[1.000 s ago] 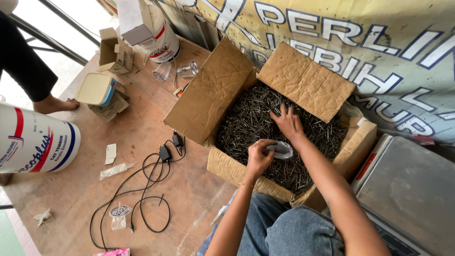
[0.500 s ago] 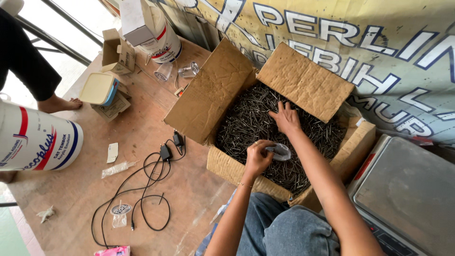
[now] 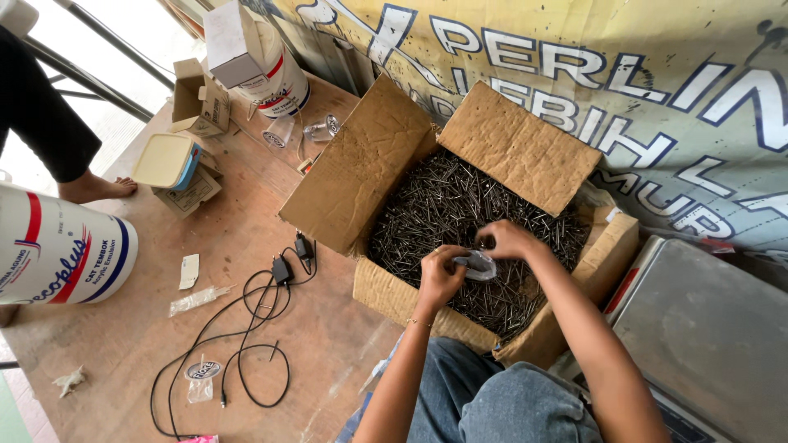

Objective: The person scoops nails from a cardboard box into a small plastic bag, places the bag on a digital scale to weigh it, and then seals the bag with a pink handheld heat sealer. The process is repeated for multiple bags.

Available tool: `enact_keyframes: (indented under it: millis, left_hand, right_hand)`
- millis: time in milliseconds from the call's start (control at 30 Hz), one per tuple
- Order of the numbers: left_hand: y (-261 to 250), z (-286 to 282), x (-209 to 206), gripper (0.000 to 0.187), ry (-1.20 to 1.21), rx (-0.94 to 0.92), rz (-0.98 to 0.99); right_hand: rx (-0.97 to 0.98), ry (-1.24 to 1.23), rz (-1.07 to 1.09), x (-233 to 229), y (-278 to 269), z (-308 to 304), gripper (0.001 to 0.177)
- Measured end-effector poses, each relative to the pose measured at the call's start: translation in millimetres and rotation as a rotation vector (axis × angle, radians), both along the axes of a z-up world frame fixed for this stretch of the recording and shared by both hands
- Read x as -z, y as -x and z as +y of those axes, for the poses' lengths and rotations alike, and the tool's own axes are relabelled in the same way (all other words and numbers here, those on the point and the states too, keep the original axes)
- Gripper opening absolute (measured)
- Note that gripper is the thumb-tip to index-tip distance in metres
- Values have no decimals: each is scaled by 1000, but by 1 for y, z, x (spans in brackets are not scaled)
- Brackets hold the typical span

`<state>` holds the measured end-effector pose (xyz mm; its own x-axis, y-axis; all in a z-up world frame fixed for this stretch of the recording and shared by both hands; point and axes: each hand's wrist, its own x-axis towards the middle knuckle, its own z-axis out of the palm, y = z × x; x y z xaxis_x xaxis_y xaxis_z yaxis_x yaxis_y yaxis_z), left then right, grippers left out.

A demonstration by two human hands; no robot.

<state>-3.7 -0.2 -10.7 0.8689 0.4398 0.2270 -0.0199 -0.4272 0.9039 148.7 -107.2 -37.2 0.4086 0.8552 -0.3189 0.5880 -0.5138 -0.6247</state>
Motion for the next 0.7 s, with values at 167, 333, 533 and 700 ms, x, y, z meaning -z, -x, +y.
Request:
enact_keyframes:
  millis: [167,333,533,700]
  left_hand:
    - [-2,-1,-4,27,24,-14,-7]
    - [-4,-2,-8,28,6,-20,11]
    - [-4,-4,-15,30,-23,-20,-27]
    - [-5,-4,-19,30,-10,-9,-33]
  right_hand:
    - [131,-218,-249,-19,-8,31,34]
    - [155,-109,-320,-33,-1,80,75]
    - [172,19,-192,-38,-4,79,88]
    - [194,-22,-167,-32,-6,81,89]
